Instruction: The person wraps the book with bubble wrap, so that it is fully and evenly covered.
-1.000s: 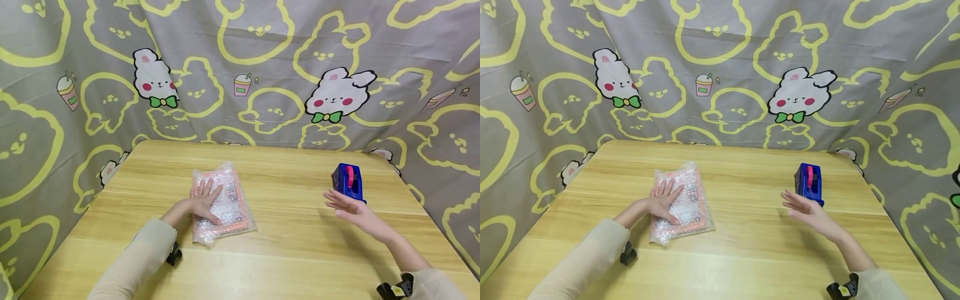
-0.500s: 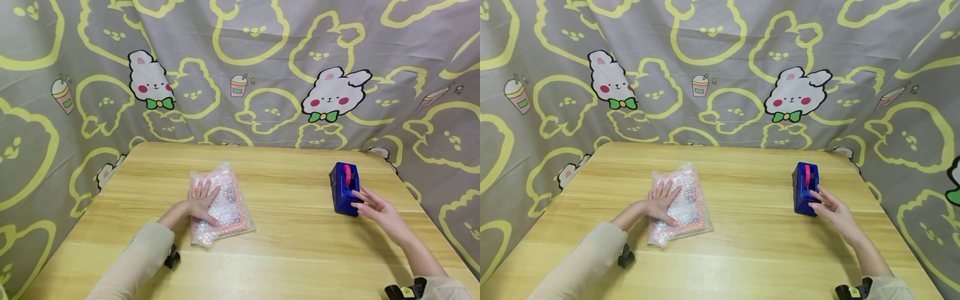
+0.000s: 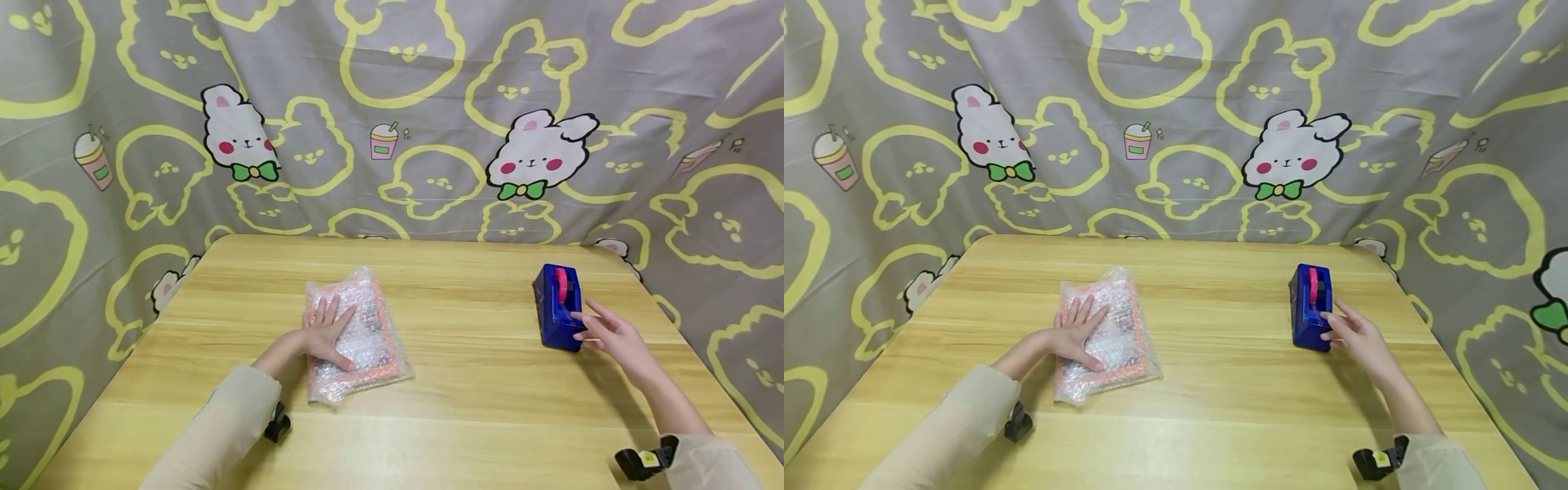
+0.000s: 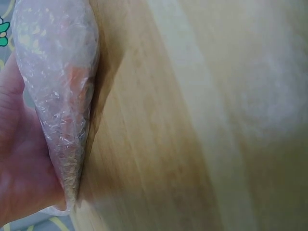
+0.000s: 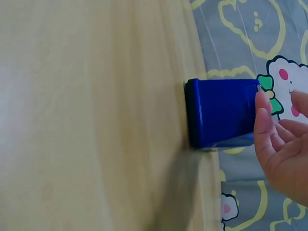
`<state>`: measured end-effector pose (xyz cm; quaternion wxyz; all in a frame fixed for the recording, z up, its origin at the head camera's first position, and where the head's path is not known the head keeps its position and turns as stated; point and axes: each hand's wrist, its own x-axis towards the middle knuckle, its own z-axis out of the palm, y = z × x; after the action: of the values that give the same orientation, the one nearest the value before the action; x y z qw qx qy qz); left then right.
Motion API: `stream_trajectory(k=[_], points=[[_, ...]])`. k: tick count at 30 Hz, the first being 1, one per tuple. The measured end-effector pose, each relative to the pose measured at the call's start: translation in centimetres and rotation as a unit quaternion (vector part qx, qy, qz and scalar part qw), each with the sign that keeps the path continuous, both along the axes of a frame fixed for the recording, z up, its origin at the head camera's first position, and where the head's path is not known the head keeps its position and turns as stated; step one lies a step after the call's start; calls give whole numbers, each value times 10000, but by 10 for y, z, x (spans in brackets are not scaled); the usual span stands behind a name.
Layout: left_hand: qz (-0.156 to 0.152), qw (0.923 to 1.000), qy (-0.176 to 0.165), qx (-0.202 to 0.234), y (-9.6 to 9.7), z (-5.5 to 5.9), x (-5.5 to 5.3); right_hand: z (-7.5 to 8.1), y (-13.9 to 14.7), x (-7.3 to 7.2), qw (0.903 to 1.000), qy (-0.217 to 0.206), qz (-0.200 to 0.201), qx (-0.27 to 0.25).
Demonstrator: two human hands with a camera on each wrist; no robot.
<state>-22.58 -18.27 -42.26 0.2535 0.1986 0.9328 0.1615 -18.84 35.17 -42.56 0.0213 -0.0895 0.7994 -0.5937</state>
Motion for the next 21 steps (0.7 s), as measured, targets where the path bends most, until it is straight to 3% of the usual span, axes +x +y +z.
stream_trajectory(k=[6, 11, 17, 21], points=[[1, 10000, -4, 27, 0, 1, 1, 28, -20, 2, 9979, -600, -204, 121], [12, 10000, -29, 40, 0, 1, 1, 39, -24, 0, 9930, -1126, -347, 48], [22, 10000, -62, 74, 0, 1, 1, 40, -24, -2, 9844, -1453, -201, -974], [2, 10000, -3, 82, -1, 0, 0, 38, -26, 1, 9770, -1389, -214, -1603]])
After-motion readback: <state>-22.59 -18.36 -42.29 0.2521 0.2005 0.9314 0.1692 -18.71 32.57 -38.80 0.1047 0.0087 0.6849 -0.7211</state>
